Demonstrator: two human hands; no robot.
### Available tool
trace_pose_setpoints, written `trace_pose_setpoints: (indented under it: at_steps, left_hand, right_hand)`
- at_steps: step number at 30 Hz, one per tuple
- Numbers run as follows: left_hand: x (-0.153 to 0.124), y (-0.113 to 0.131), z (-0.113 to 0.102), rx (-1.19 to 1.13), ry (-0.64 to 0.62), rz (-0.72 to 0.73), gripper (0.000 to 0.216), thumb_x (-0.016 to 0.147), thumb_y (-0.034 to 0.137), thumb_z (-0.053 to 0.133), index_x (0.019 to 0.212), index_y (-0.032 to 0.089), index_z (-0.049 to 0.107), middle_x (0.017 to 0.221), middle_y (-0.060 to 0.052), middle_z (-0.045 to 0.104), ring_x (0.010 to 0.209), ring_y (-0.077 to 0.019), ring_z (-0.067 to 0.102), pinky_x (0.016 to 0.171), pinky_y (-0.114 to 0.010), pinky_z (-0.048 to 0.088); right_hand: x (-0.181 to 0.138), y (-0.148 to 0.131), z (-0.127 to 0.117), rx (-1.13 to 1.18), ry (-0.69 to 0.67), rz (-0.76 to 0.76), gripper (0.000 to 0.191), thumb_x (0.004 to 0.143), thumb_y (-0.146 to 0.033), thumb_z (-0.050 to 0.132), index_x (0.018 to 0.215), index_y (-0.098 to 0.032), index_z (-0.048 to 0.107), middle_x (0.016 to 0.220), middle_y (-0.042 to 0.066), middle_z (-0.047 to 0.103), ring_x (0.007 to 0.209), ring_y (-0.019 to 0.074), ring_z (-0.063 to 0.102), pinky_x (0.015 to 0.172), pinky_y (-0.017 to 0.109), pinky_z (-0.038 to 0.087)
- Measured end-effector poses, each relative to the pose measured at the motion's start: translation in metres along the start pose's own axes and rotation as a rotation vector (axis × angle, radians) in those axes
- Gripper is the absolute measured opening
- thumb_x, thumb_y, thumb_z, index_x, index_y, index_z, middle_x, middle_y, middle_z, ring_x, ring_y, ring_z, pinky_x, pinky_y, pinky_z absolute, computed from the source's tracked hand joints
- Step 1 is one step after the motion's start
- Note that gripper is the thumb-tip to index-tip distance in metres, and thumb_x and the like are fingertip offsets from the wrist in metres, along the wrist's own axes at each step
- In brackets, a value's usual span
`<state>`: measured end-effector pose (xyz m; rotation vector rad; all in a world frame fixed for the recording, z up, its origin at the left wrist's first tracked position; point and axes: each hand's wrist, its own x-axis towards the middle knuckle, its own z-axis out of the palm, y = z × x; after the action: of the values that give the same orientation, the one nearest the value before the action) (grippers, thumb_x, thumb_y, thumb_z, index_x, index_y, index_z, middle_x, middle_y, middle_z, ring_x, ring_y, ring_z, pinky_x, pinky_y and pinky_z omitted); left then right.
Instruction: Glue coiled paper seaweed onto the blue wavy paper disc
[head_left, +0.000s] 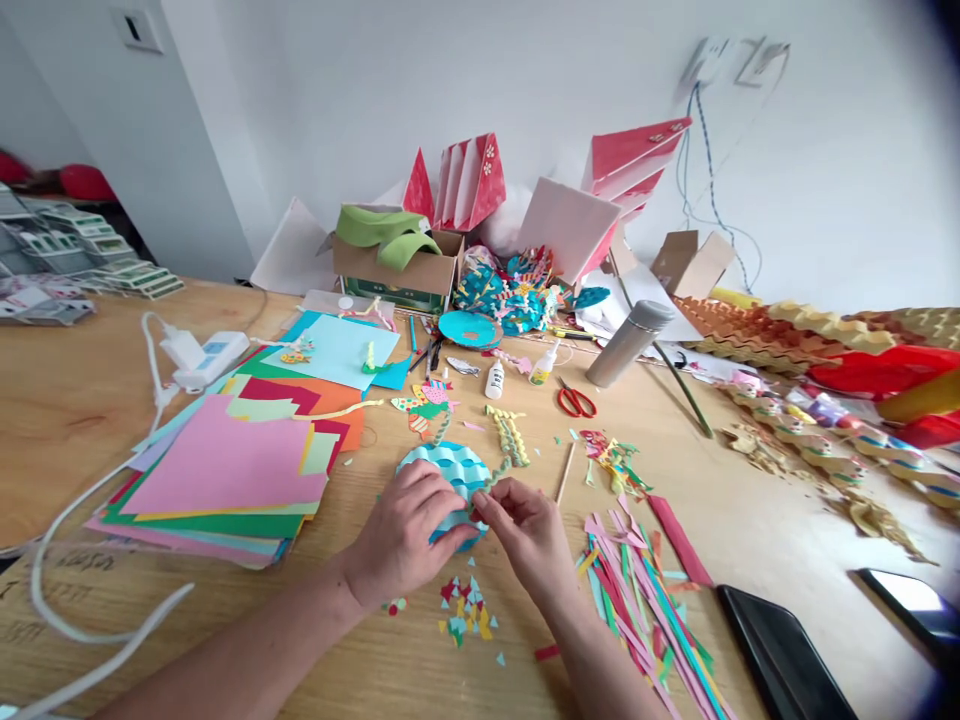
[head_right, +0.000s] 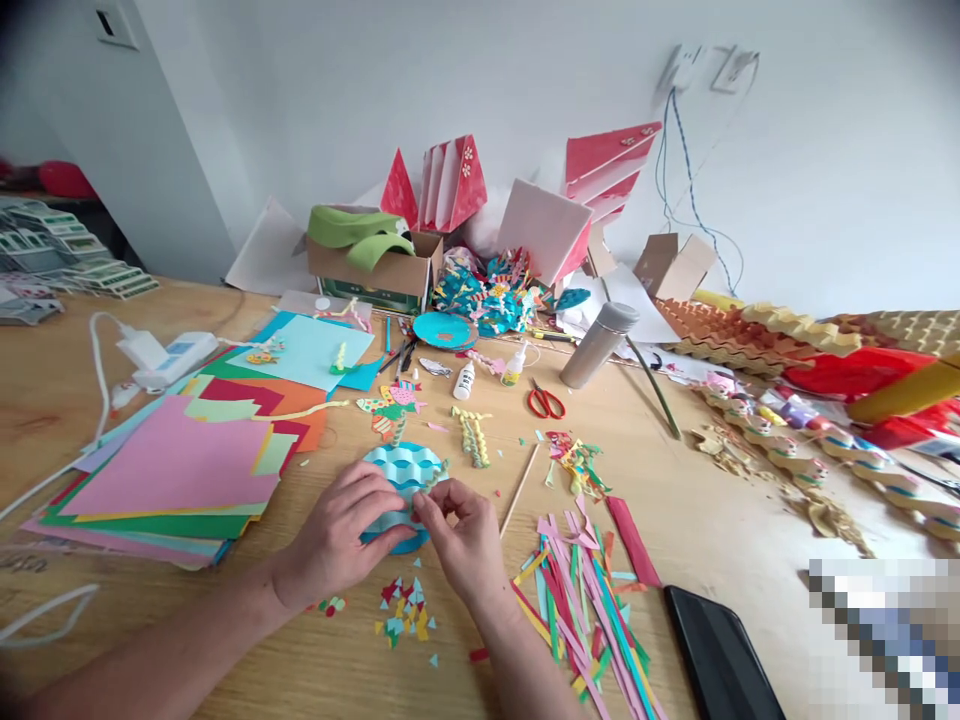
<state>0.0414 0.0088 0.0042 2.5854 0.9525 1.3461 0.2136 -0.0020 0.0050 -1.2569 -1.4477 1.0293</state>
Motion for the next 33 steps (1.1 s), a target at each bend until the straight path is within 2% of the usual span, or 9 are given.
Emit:
trace_pose_setpoints:
  at_steps: [5,10,22,30,33]
  left_hand:
    - [0.003,0.0,-0.001,0.014,0.011,-0.002,0.012,0.085,0.017,0.062,0.073,0.016,0.059,0.068,-0.003,0.06,0.076,-0.0184,0.052,0.071,-0.034,0.051]
    - [0.002,-0.001,-0.001,-0.001,-0.025,-0.007,0.014,0.087,0.014,0.057,0.073,0.016,0.059,0.067,-0.004,0.06,0.075,-0.0183,0.052,0.07,-0.034,0.051]
    - [-0.001,-0.008,0.0,-0.071,-0.024,0.02,0.011,0.088,0.011,0.055,0.081,0.016,0.063,0.074,-0.005,0.065,0.079,-0.0184,0.053,0.071,-0.034,0.05]
    - [-0.002,-0.011,0.002,-0.221,-0.034,-0.098,0.011,0.088,0.016,0.057,0.081,0.016,0.065,0.073,-0.005,0.066,0.078,-0.0181,0.056,0.068,-0.033,0.051]
    - [-0.001,-0.011,0.001,-0.276,-0.042,-0.133,0.013,0.088,0.016,0.056,0.081,0.017,0.067,0.073,-0.005,0.066,0.077,-0.018,0.058,0.068,-0.033,0.051]
  right_hand:
    - [-0.004,-0.001,0.004,-0.055,0.022,-0.061,0.032,0.081,-0.043,0.064,0.063,-0.017,0.058,0.058,0.0,0.055,0.058,0.0123,0.047,0.057,0.024,0.04]
    - [-0.004,0.0,0.002,-0.052,-0.015,-0.052,0.03,0.08,-0.043,0.066,0.064,-0.018,0.058,0.06,0.0,0.055,0.061,0.0129,0.047,0.06,0.025,0.041]
    - [0.001,0.0,-0.007,0.061,-0.206,-0.023,0.021,0.08,-0.039,0.069,0.08,-0.018,0.071,0.078,0.003,0.069,0.073,0.0164,0.059,0.072,0.029,0.047]
    - [0.002,0.008,-0.007,-0.006,-0.15,-0.012,0.028,0.077,-0.045,0.071,0.073,-0.017,0.068,0.069,0.002,0.067,0.066,0.015,0.058,0.065,0.027,0.047]
    - [0.002,0.009,-0.006,0.005,-0.145,-0.018,0.029,0.075,-0.046,0.072,0.074,-0.018,0.068,0.07,0.001,0.067,0.067,0.0157,0.059,0.067,0.028,0.048]
